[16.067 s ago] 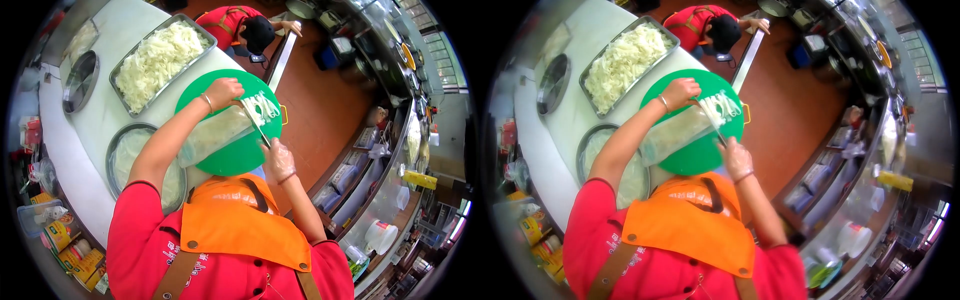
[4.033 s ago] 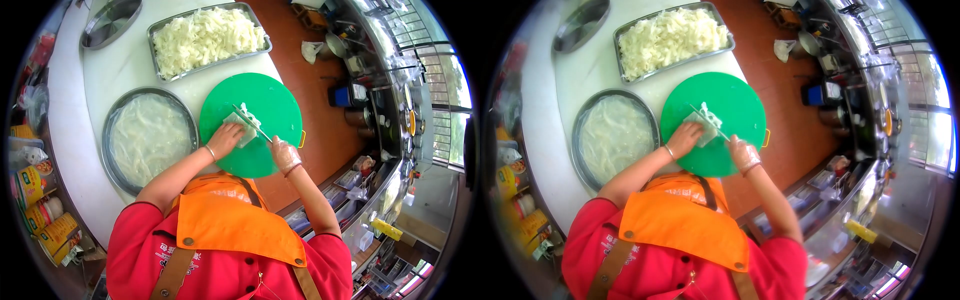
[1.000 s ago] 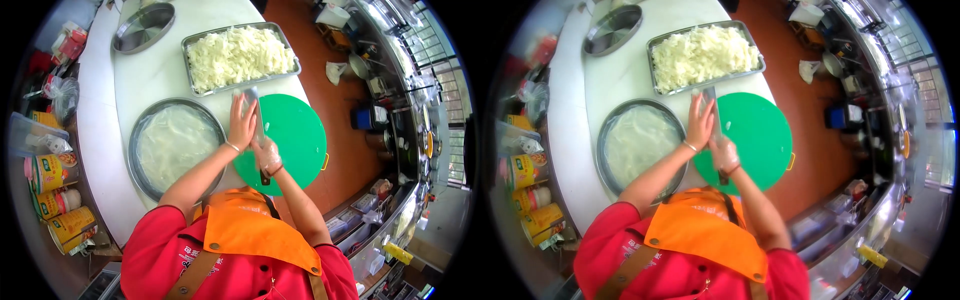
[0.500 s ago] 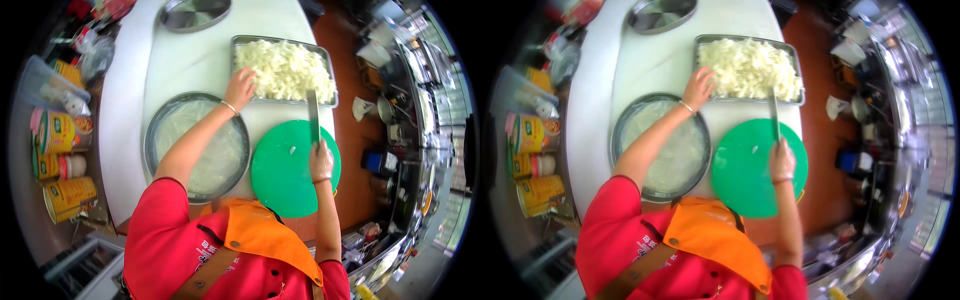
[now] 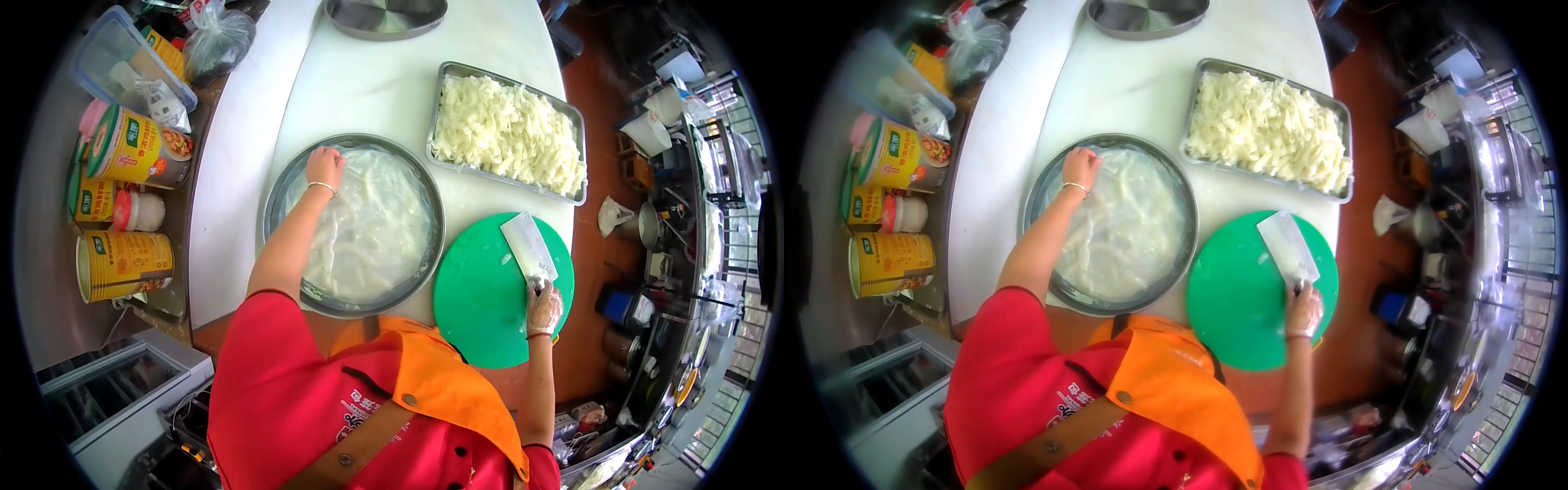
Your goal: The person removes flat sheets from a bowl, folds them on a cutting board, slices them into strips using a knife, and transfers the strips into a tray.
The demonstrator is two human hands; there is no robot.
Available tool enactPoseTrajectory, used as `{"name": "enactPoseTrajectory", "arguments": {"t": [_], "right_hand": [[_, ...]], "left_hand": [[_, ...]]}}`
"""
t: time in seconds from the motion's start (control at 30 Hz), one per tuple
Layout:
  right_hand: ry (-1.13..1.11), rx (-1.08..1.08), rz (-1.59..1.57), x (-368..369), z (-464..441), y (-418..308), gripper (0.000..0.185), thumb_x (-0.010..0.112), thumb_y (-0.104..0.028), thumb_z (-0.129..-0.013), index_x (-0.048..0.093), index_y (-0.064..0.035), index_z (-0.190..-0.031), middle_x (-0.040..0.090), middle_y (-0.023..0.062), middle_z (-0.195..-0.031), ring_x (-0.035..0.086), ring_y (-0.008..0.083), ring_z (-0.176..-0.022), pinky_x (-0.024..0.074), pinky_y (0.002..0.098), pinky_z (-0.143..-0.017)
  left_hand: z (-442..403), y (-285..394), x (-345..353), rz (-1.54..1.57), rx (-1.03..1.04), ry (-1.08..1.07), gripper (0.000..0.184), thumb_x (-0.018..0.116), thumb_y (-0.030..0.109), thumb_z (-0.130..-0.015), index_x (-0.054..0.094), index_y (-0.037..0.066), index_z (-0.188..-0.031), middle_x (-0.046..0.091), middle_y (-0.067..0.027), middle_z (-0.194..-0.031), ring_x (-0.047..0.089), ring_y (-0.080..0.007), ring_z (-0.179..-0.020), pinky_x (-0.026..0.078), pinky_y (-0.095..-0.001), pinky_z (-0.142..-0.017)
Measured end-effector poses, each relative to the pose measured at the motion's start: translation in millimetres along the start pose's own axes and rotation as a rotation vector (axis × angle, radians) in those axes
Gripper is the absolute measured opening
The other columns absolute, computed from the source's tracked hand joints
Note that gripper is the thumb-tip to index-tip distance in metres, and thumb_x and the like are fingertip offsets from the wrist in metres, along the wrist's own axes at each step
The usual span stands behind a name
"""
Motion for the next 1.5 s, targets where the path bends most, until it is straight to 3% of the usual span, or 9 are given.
{"name": "enactPoseTrajectory", "arguments": {"t": [0.17, 0.57, 0.63, 0.7, 0.83, 0.97, 1.13, 1.37, 1.5], "right_hand": [[-0.031, 0.044, -0.013, -11, 4, -8, 0.023, 0.059, -0.017, -0.093, 0.061, -0.0054, -0.112, 0.065, 0.0205, -0.102, 0.063, 0.0394, -0.091, 0.0492, 0.049, -0.079], [-0.046, -0.307, -0.339, 9, -15, -123, 0.028, 0.057, -0.01, -0.09, 0.06, -0.0039, -0.117, 0.066, 0.0202, -0.098, 0.065, 0.0366, -0.084, 0.052, 0.0459, -0.072], [-0.363, -0.099, -0.726, 40, -24, -158, 0.028, 0.06, -0.015, -0.092, 0.059, -0.0023, -0.118, 0.068, 0.0177, -0.097, 0.067, 0.0328, -0.083, 0.0542, 0.0424, -0.071], [-0.845, 0.369, -1.415, 68, -16, -216, 0.043, 0.064, -0.036, -0.096, 0.056, -0.0023, -0.121, 0.066, 0.0122, -0.103, 0.068, 0.0238, -0.082, 0.0572, 0.0375, -0.066], [-1.145, 0.548, -1.623, 98, -23, -313, 0.059, 0.063, -0.043, -0.096, 0.048, 0.0021, -0.13, 0.062, 0.0161, -0.118, 0.067, 0.0283, -0.081, 0.0553, 0.0394, -0.074], [-1.083, 0.686, -1.546, 150, -50, -355, 0.04, 0.066, -0.031, -0.094, 0.056, 0.0004, -0.116, 0.066, 0.0131, -0.104, 0.066, 0.0267, -0.079, 0.0526, 0.0364, -0.074], [-0.803, 0.446, -1.611, 171, -72, -348, 0.008, 0.069, -0.014, -0.086, 0.063, -0.0076, -0.086, 0.065, 0.0045, -0.083, 0.062, 0.0187, -0.076, 0.0503, 0.0317, -0.068], [-0.77, 0.561, -1.727, 127, -40, -311, 0.003, 0.064, -0.006, -0.09, 0.061, -0.006, -0.088, 0.059, 0.0016, -0.08, 0.056, 0.013, -0.07, 0.0456, 0.0268, -0.062], [-0.842, 0.374, -1.637, 151, -17, -267, 0.01, 0.064, -0.013, -0.09, 0.063, -0.0035, -0.094, 0.062, 0.0051, -0.083, 0.059, 0.0125, -0.076, 0.0478, 0.0276, -0.066]], "left_hand": [[-13, 24, 1, -0.214, 0.161, -0.117, 0.011, 0.069, 0.018, -0.083, 0.064, 0.008, -0.083, 0.063, -0.007, -0.089, 0.06, -0.0288, -0.092, 0.049, -0.0416, -0.08], [15, 38, -22, 0.093, 0.194, -0.138, 0.014, 0.059, 0.017, -0.091, 0.052, 0.005, -0.095, 0.065, -0.0131, -0.075, 0.065, -0.0337, -0.067, 0.05, -0.0469, -0.06], [30, 54, -22, 0.041, 0.302, -0.135, 0.013, 0.056, 0.016, -0.094, 0.05, 0.005, -0.098, 0.064, -0.0145, -0.074, 0.064, -0.0338, -0.063, 0.05, -0.0468, -0.055], [49, 69, -19, 0.036, 0.408, -0.138, 0.013, 0.053, 0.016, -0.095, 0.049, 0.005, -0.1, 0.064, -0.0154, -0.075, 0.063, -0.0338, -0.06, 0.049, -0.0463, -0.052], [93, 94, -19, 0.126, 0.564, -0.181, 0.012, 0.052, 0.016, -0.096, 0.048, 0.005, -0.102, 0.062, -0.0154, -0.078, 0.063, -0.0333, -0.057, 0.049, -0.0443, -0.049], [144, 111, -22, 0.194, 0.671, -0.249, 0.015, 0.052, 0.016, -0.097, 0.049, 0.005, -0.107, 0.061, -0.0134, -0.086, 0.062, -0.0323, -0.056, 0.05, -0.0432, -0.049], [167, 84, -39, 0.098, 0.231, -0.288, 0.028, 0.059, 0.01, -0.086, 0.055, 0.006, -0.113, 0.06, -0.0149, -0.099, 0.063, -0.0342, -0.072, 0.051, -0.045, -0.061], [174, 37, -106, 0.096, 0.174, 0.128, 0.017, 0.059, 0.002, -0.074, 0.061, 0.004, -0.09, 0.057, -0.0144, -0.094, 0.057, -0.0355, -0.088, 0.047, -0.0449, -0.076], [209, 36, -100, 0.211, 0.252, -0.096, 0.016, 0.059, 0.003, -0.074, 0.06, 0.004, -0.089, 0.058, -0.0138, -0.091, 0.057, -0.035, -0.085, 0.047, -0.0446, -0.074]]}}
Point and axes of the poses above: each hand's wrist, its own z-axis away from the middle knuckle, its own x-axis out of the palm, y = z × x, the point moved 9 cm from there along -z, towards the middle knuckle
